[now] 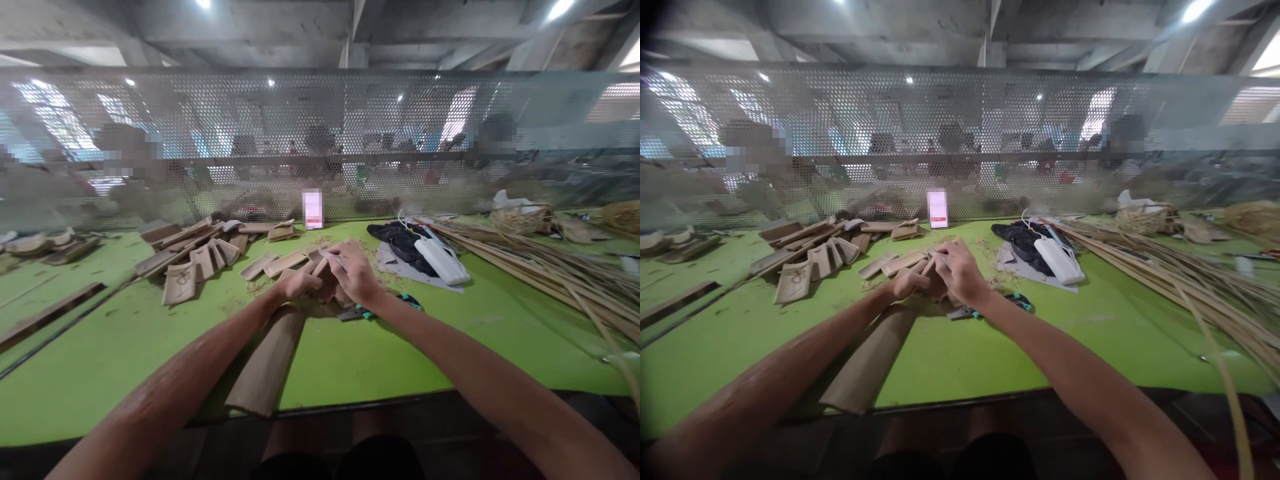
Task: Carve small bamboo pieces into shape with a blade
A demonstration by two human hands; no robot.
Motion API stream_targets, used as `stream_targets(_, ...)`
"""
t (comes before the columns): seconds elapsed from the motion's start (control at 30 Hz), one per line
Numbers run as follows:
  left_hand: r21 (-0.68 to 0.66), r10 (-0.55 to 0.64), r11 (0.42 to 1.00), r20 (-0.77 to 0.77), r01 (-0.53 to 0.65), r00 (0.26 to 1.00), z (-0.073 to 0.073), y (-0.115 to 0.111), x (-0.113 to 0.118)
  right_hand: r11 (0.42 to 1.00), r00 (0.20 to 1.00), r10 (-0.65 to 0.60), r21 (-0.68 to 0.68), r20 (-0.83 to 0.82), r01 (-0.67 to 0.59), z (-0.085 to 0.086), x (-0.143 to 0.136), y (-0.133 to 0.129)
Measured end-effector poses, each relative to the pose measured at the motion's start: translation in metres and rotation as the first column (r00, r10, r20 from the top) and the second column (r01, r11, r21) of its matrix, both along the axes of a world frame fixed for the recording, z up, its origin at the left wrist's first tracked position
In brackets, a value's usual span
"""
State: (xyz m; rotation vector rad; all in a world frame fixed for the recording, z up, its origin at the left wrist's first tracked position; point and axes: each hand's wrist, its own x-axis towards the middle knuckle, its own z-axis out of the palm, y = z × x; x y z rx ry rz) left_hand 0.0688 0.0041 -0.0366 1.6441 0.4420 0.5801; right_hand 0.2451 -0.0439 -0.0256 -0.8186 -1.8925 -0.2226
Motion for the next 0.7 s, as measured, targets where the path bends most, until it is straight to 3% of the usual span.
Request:
stream_targets(0.27, -0.071, 0.107, 0.991, -0.071, -0.112, 0.992, 0.002, -0.004, -0.001, 0.995, 0.995, -0.094, 0.023, 0.032, 0.093, -0.007, -0.003, 0.001)
stream_targets(0.4, -0.106, 0.135, 0.985, -0.026, -0.137, 0.99, 0.001, -0.006, 0.0, 0.989, 0.986, -0.147, 0.02, 0.077, 0.145, -0.008, -0.008, -0.002)
stream_targets(0.57, -0.013, 0.22, 0.975, -0.117, -0.223, 0.968, 0.004, -0.011, -0.003, 0.985, 0.984, -0.171, 0.033, 0.055, 0.169, -0.008, -0.012, -0.004)
stream_targets(0.7, -0.037, 0.228, 0.971, -0.136, -0.235, 0.964, 0.008, -0.015, -0.001, 0.979, 0.977, -0.201, 0.025, 0.065, 0.2, -0.008, -0.011, -0.004)
